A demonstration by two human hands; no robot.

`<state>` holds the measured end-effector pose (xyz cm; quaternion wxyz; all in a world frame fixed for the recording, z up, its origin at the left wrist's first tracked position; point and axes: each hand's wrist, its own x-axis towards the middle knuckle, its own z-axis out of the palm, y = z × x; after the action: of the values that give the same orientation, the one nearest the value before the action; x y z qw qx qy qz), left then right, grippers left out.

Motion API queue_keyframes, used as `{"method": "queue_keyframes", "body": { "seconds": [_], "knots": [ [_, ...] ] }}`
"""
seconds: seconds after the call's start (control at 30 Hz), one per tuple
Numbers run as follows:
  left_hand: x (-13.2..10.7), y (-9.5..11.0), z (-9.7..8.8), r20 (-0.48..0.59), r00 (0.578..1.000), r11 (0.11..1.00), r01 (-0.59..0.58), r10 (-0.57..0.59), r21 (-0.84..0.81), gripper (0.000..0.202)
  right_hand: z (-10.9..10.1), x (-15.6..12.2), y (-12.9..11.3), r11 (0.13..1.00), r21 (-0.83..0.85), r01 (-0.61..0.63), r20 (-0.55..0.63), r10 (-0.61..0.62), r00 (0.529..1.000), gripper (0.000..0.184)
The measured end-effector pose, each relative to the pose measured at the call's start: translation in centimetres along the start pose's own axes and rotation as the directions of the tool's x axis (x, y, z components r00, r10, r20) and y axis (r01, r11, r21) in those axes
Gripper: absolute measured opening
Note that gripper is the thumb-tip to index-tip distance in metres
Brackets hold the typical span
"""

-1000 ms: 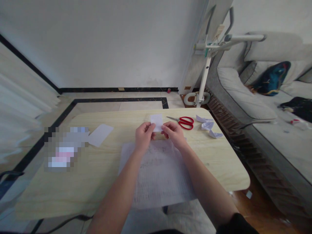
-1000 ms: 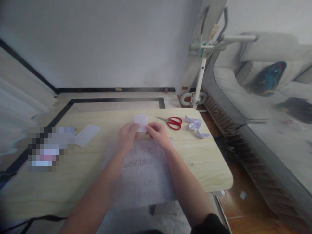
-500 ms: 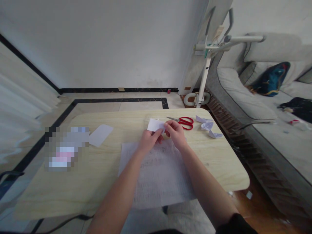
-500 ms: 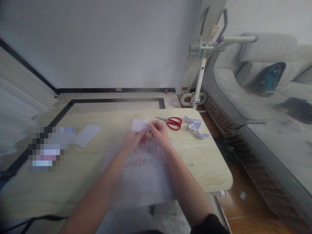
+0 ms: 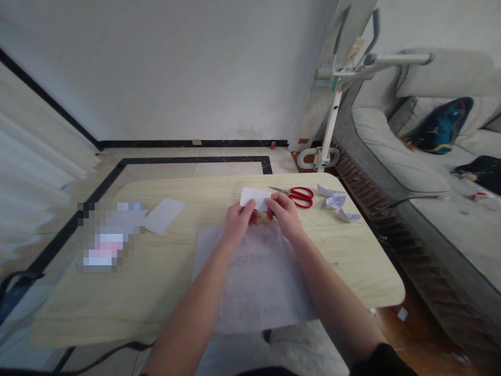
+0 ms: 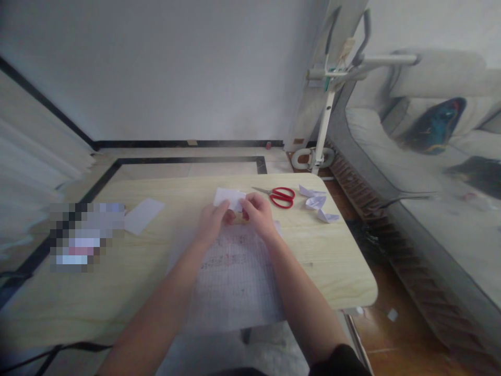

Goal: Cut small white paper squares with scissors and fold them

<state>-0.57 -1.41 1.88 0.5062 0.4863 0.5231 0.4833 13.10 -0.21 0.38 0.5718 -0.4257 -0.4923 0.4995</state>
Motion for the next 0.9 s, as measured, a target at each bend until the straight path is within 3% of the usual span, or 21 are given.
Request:
{"method": "queue_keyframes", "body": {
  "seconds": [0.17, 0.37, 0.57, 0.63, 0.7, 0.77, 0.9],
  "knots": [
    [0.2, -0.3, 0.0, 0.034, 0.999, 1.000, -0.020, 0.019, 0.019, 0.042, 0.1, 0.1, 0.0, 1.000, -0.011, 0.004, -0.042, -0.004, 0.999, 0.027],
    [0.2, -0.4, 0.1, -0.001, 1.000, 1.000, -0.026, 0.026, 0.017, 0.039, 0.1, 0.2, 0.3, 0.997, -0.077, -0.009, -0.077, 0.003, 0.997, 0.026],
    [0.5, -0.9, 0.3, -0.065, 0.998, 0.997, 0.004, -0.009, -0.075, 0.029, -0.3, 0.3, 0.1, 0.971, -0.230, 0.063, -0.004, -0.066, 0.998, 0.023],
    [0.9, -1.2, 0.2, -0.107, 0.994, 0.985, 0.006, -0.025, -0.174, 0.030, -1.0, 0.8, 0.0, 0.954, -0.285, 0.088, -0.055, -0.108, 0.993, 0.023],
    [1.2, -1.6, 0.1, -0.126, 0.991, 0.960, 0.011, -0.048, -0.280, 0.032, -2.2, 1.4, -0.2, 0.931, -0.356, 0.077, -0.183, -0.150, 0.972, 0.022],
    [1.5, -1.9, -0.2, -0.117, 0.992, 0.955, 0.012, -0.048, -0.298, 0.031, -3.8, 2.0, -0.4, 0.838, -0.543, 0.061, -0.195, -0.197, 0.961, 0.017],
    [1.5, -1.7, -0.7, -0.113, 0.994, 0.974, -0.015, -0.011, -0.228, 0.025, -7.0, 2.7, -1.1, 0.457, -0.887, 0.068, -0.033, -0.209, 0.977, 0.017]
  ]
}}
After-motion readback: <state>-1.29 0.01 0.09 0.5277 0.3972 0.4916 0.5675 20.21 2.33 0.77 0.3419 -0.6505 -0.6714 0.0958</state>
